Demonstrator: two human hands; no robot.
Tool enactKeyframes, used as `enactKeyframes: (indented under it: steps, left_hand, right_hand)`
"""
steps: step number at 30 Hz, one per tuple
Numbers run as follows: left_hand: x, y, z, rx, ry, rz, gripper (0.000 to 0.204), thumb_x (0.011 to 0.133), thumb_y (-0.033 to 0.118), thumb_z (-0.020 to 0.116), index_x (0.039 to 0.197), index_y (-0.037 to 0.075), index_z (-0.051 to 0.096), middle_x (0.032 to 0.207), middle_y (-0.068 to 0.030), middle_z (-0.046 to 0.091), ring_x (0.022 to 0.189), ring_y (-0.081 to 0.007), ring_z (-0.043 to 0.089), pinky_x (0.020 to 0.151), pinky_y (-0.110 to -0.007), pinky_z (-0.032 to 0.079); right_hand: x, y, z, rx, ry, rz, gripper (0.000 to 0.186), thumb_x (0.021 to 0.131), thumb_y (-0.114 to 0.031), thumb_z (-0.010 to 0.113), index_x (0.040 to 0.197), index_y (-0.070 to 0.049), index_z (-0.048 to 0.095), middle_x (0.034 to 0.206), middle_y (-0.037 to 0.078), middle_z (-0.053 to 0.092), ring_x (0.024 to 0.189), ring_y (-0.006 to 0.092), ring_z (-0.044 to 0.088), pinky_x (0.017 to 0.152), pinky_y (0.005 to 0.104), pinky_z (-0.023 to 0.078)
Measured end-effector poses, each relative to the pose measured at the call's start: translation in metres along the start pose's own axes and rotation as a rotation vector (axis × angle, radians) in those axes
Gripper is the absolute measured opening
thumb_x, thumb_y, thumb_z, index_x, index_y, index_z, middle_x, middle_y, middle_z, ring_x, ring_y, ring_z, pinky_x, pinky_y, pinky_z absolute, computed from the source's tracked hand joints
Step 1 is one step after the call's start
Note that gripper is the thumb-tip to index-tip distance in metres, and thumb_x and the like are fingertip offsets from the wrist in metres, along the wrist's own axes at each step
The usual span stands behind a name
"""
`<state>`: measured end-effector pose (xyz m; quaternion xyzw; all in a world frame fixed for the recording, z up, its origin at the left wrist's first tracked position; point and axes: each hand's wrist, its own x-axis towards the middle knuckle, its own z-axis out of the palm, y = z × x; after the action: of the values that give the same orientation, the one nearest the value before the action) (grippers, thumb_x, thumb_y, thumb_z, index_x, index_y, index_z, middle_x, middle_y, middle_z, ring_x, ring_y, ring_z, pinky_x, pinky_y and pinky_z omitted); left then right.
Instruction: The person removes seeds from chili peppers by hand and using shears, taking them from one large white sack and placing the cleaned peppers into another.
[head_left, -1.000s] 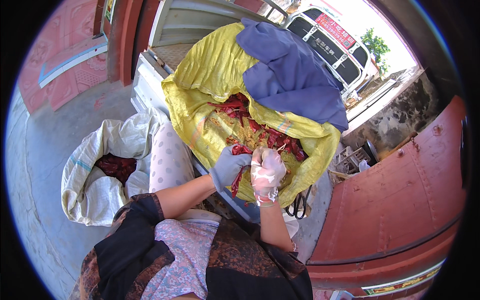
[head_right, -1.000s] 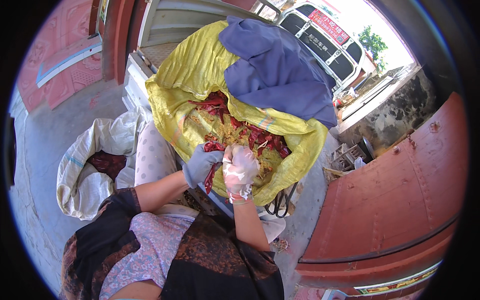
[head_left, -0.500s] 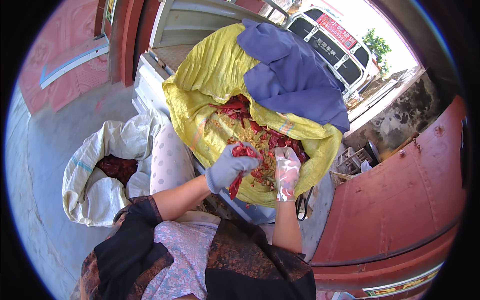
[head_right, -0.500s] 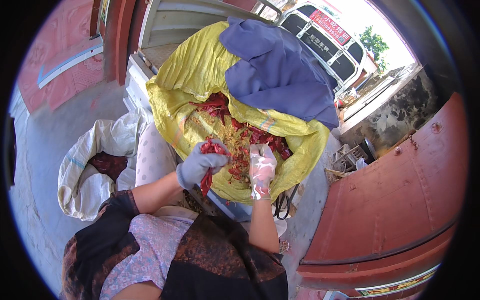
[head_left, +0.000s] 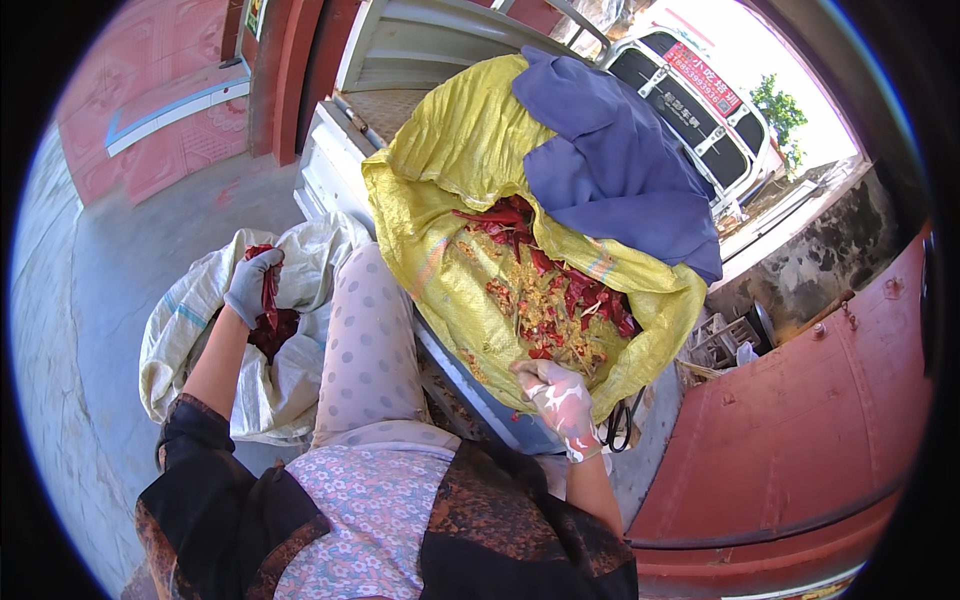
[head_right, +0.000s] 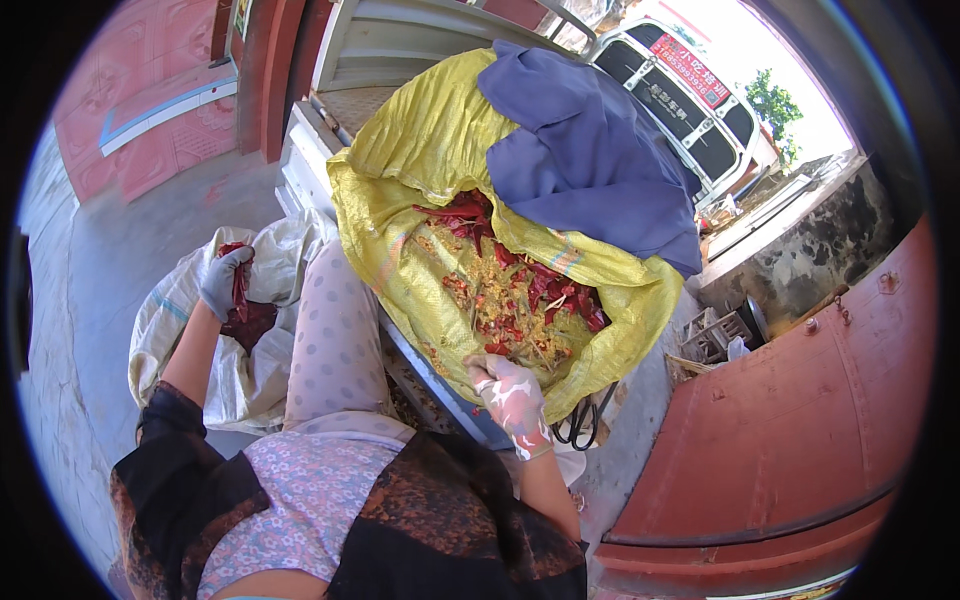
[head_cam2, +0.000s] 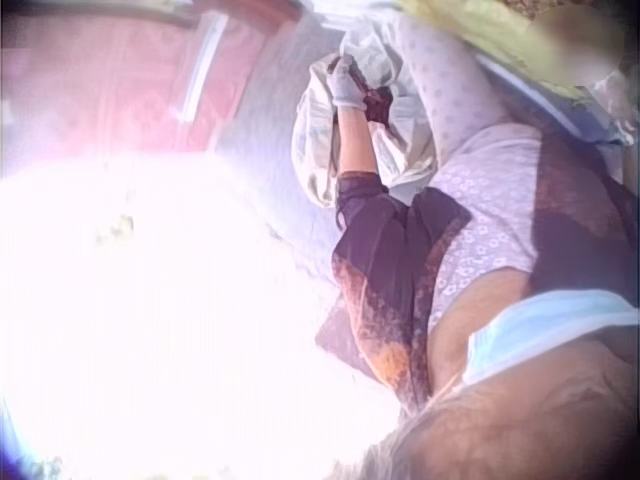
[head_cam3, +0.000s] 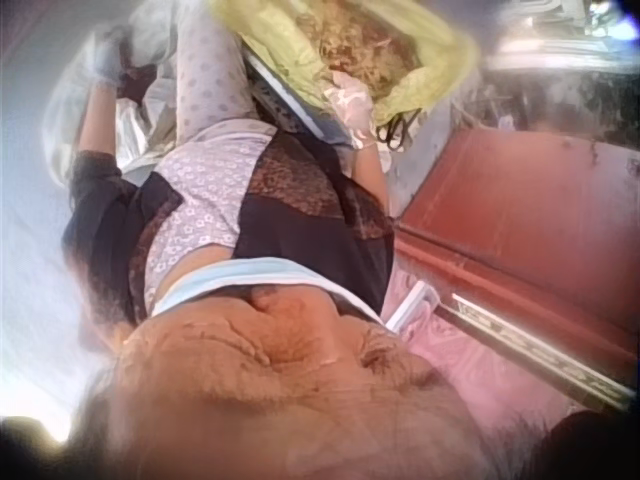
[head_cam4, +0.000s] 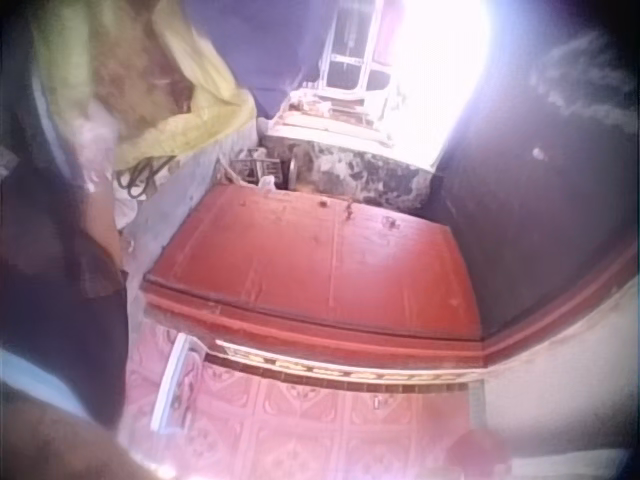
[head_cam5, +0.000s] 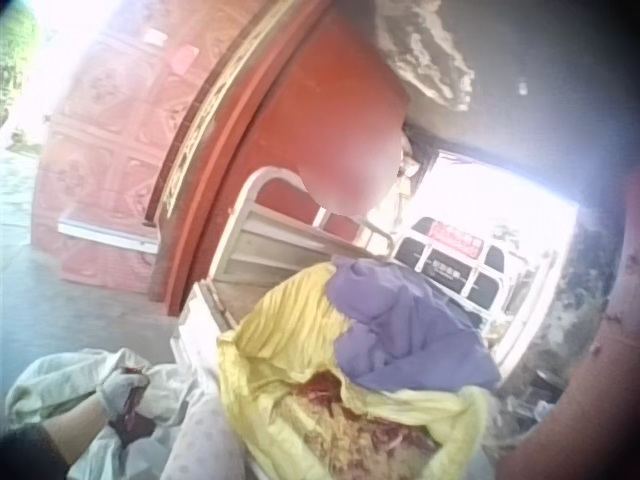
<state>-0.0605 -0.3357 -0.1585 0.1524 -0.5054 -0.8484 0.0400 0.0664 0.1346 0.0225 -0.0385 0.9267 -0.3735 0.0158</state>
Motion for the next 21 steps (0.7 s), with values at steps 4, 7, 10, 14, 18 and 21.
enactKeyframes:
  steps: [4,7,10,14,18,21]
  left_hand:
    - [0.034,-0.042,-0.034,0.204,0.257,0.167,0.013,0.077,0.019,0.066,0.075,0.008,0.060,0.064,-0.0028,0.058,0.051,-0.0135,0.052,0.048,-0.027,0.042]
    - [0.034,-0.079,-0.042,0.754,0.483,0.412,0.017,0.074,0.019,0.067,0.079,0.004,0.063,0.071,-0.0090,0.063,0.063,-0.0202,0.058,0.063,-0.035,0.048]
    - [0.019,-0.092,-0.035,1.190,0.278,0.191,0.035,0.069,0.028,0.071,0.097,0.008,0.063,0.095,-0.0126,0.063,0.090,-0.0280,0.060,0.080,-0.036,0.047]
    - [0.009,-0.108,-0.036,1.564,0.272,0.009,0.057,0.069,0.029,0.068,0.121,0.013,0.051,0.125,-0.0112,0.050,0.115,-0.0288,0.049,0.093,-0.039,0.042]
    - [0.016,-0.099,-0.038,1.615,0.292,0.039,0.057,0.073,0.027,0.066,0.125,0.013,0.047,0.128,-0.0105,0.047,0.119,-0.0298,0.046,0.093,-0.044,0.040]
    - [0.014,-0.093,-0.041,1.625,0.271,0.028,0.055,0.075,0.027,0.065,0.125,0.013,0.047,0.127,-0.0106,0.047,0.119,-0.0301,0.045,0.094,-0.044,0.039]
  right_hand:
    - [0.021,-0.009,-0.010,0.139,0.005,0.135,0.019,0.087,-0.018,0.060,0.096,-0.003,0.067,0.073,0.001,0.064,0.058,0.0074,0.054,0.055,0.0222,0.042]
    - [0.052,-0.025,-0.018,0.299,-0.010,0.123,0.020,0.088,-0.017,0.058,0.100,-0.003,0.066,0.069,-0.001,0.061,0.054,0.0072,0.052,0.053,0.0208,0.042]
    - [0.101,-0.014,-0.029,0.426,-0.135,0.122,0.024,0.091,-0.017,0.053,0.108,-0.003,0.064,0.070,-0.001,0.058,0.049,0.0034,0.045,0.040,0.0173,0.034]
    - [0.173,0.000,-0.022,0.642,-0.180,0.219,0.024,0.092,-0.019,0.051,0.108,-0.005,0.062,0.067,-0.003,0.055,0.046,0.0025,0.041,0.035,0.0173,0.029]
    - [0.249,0.006,-0.024,0.583,0.061,0.058,0.018,0.090,-0.019,0.052,0.098,-0.007,0.063,0.070,0.001,0.057,0.050,0.0092,0.050,0.039,0.0212,0.035]
    - [0.273,-0.031,-0.022,-0.396,0.377,-0.296,0.037,0.083,-0.031,0.058,0.115,-0.012,0.059,0.111,0.011,0.063,0.097,0.0331,0.061,0.087,0.0362,0.047]
